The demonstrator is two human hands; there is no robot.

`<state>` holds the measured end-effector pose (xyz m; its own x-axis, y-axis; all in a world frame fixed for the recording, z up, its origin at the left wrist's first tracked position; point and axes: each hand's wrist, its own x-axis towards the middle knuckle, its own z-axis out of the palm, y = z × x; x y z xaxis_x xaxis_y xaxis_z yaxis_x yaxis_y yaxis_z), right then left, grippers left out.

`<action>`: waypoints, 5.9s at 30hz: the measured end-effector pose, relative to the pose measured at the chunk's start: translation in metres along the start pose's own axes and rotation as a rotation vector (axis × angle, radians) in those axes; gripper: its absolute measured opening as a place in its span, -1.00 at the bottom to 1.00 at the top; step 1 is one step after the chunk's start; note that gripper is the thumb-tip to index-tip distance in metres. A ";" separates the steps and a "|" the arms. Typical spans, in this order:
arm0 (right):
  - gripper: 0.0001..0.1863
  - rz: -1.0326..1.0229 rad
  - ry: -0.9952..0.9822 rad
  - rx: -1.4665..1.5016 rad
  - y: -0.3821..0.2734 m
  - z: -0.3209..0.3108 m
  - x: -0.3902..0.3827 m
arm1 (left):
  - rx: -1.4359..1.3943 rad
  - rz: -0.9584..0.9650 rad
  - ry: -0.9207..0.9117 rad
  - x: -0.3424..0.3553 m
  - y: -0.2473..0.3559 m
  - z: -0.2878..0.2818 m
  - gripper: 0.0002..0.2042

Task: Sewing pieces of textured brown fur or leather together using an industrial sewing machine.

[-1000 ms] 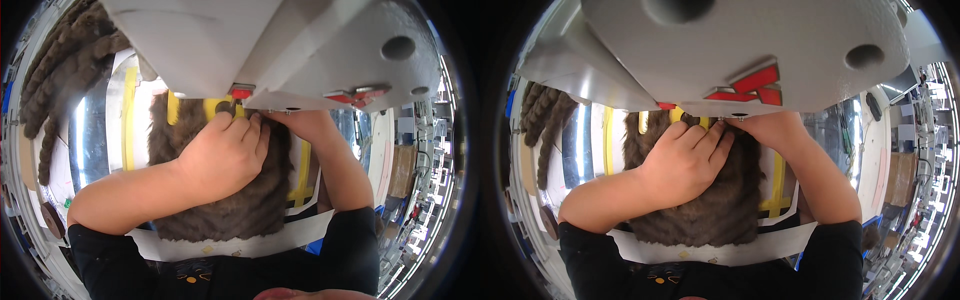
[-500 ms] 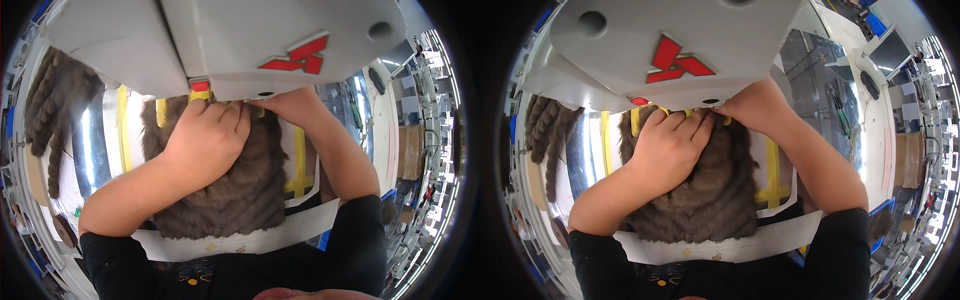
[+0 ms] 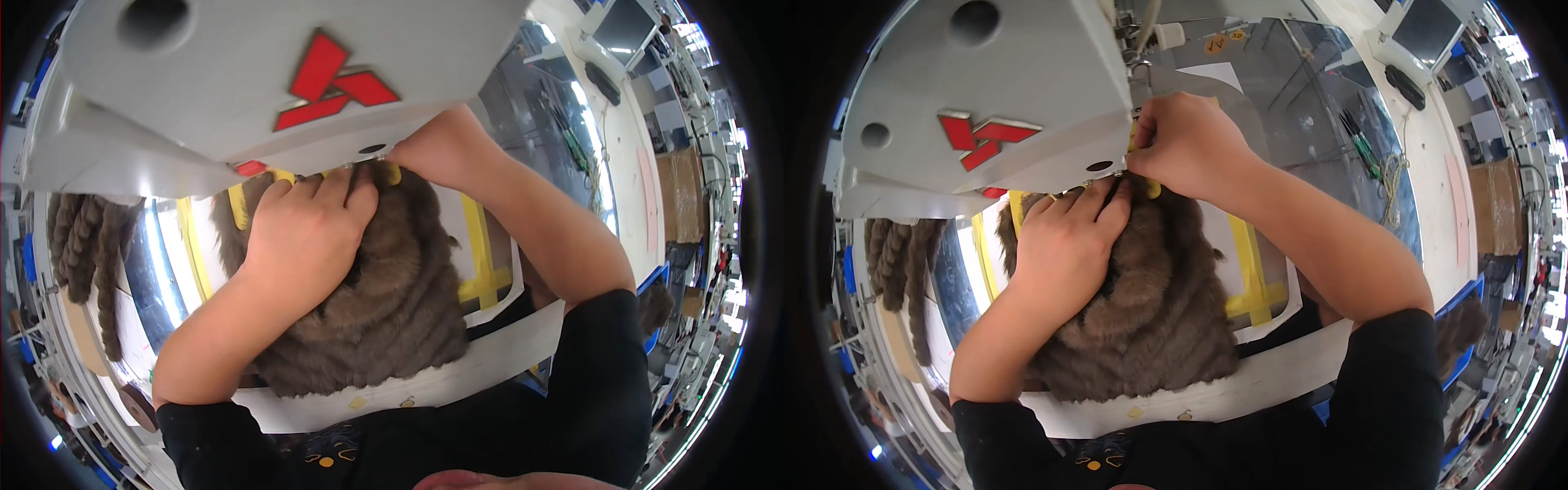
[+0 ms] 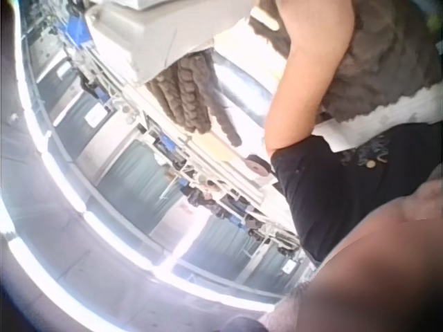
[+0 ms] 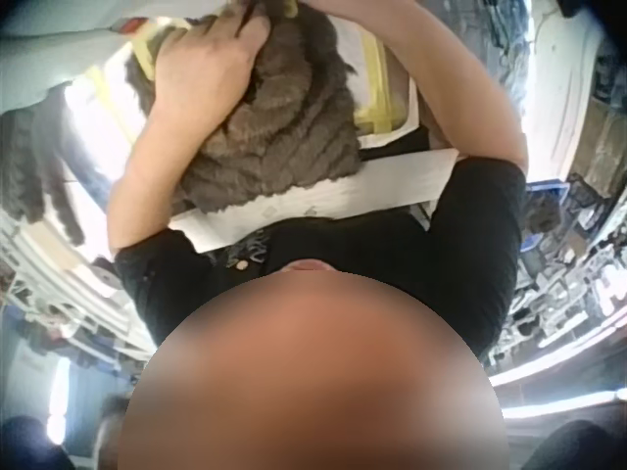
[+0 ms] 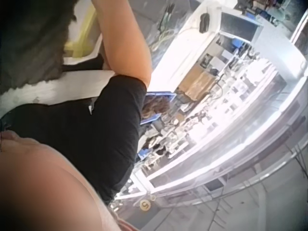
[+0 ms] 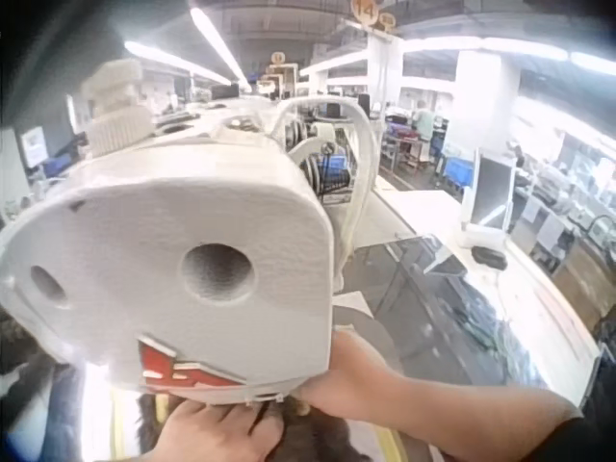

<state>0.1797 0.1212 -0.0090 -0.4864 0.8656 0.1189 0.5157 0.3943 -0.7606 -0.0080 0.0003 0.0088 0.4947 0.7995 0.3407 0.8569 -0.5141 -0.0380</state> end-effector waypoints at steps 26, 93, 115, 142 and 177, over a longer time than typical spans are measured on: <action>-0.77 -0.289 -0.265 -0.260 -0.033 -0.045 -0.030 | -0.044 -0.072 -0.031 0.000 0.006 0.001 -0.77; -0.56 -0.379 -0.419 -0.513 -0.046 -0.035 -0.040 | -0.055 -0.135 -0.039 -0.003 0.010 0.005 -0.80; -0.67 -0.302 -0.359 -0.579 -0.059 -0.030 -0.040 | -0.045 -0.023 0.050 -0.011 0.008 0.001 -0.70; -0.73 -0.379 -0.279 -0.533 -0.043 -0.039 -0.039 | -0.125 -0.061 -0.008 0.004 0.005 0.000 -0.85; -0.51 -0.318 -0.392 -0.560 -0.046 -0.038 -0.021 | -0.180 0.007 -0.177 -0.026 0.010 -0.019 -0.53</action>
<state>0.1926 0.0965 0.0480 -0.8333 0.5515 -0.0370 0.5388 0.7955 -0.2771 -0.0155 -0.0316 0.0175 0.5316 0.8297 0.1703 0.8217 -0.5540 0.1339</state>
